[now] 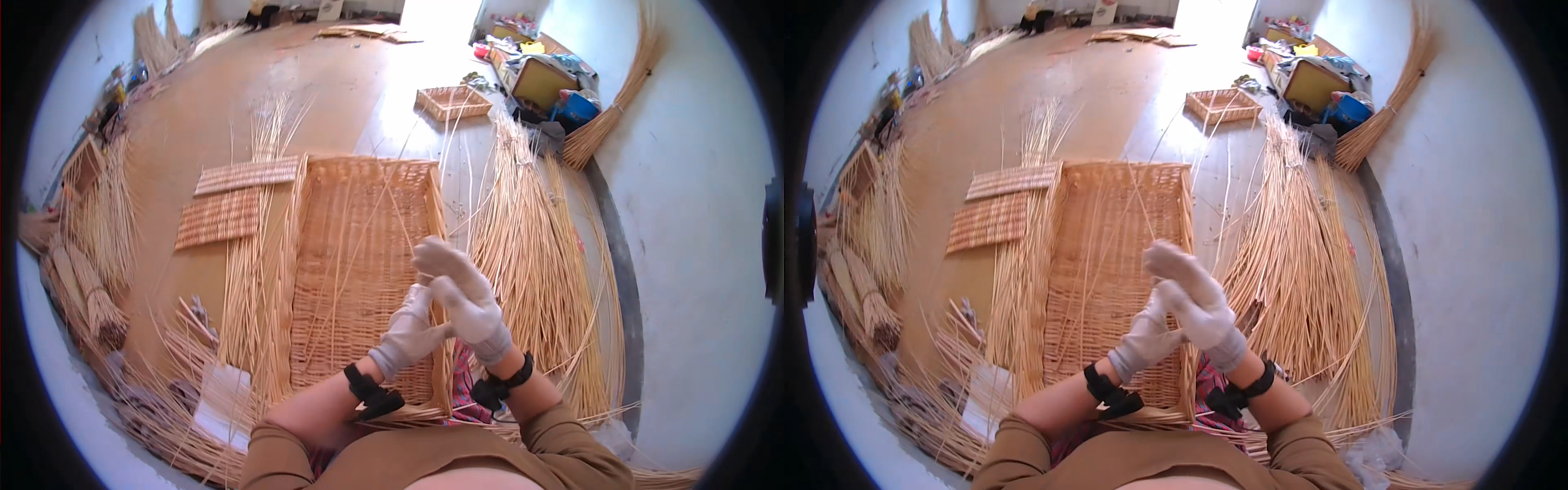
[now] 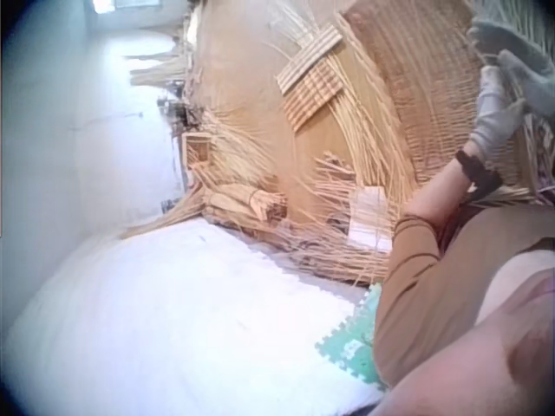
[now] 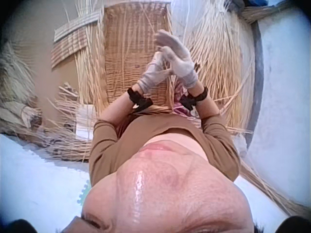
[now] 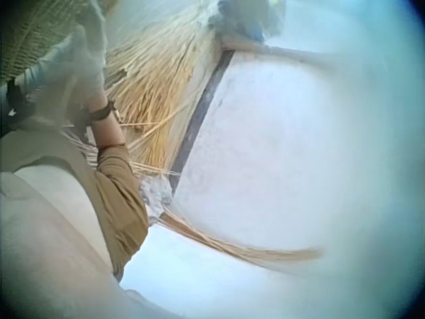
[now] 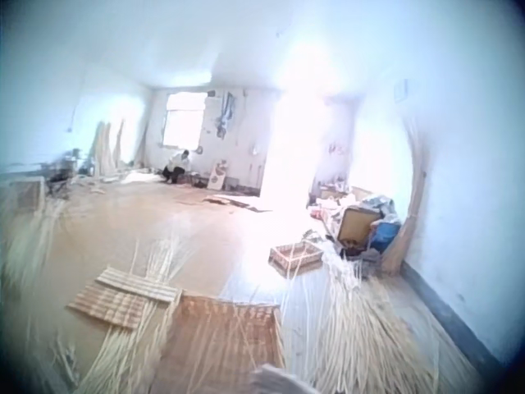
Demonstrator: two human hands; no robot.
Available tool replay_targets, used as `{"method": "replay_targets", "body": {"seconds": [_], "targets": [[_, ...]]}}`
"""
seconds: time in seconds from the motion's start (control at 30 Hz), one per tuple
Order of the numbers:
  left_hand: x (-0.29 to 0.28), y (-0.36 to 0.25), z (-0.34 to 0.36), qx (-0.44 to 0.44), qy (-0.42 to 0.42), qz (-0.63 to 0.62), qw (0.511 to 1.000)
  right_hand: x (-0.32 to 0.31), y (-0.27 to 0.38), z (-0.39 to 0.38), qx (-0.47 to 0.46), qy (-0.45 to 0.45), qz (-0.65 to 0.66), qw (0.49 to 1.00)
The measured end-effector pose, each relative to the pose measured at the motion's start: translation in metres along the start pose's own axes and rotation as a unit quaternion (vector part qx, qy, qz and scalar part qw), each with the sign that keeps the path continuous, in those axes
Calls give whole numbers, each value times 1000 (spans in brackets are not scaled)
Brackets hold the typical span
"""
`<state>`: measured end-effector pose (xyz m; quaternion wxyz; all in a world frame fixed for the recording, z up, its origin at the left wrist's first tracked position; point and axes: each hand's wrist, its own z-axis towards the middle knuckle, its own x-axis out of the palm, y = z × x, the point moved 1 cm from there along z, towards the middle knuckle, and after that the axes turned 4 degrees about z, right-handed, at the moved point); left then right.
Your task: Weaving a large wicker basket using long plant stems.
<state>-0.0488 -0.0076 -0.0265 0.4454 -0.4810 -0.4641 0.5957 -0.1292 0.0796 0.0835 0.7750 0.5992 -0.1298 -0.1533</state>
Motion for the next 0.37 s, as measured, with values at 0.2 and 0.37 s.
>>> {"method": "replay_targets", "body": {"seconds": [0.2, 0.37], "targets": [[-27, -44, -3, 42, -159, -168, 972, 19, -19, -19, -57, -193, 266, 943], [-40, -36, -4, -13, -161, -192, 968, 49, -32, -5, -38, -138, 222, 965]]}}
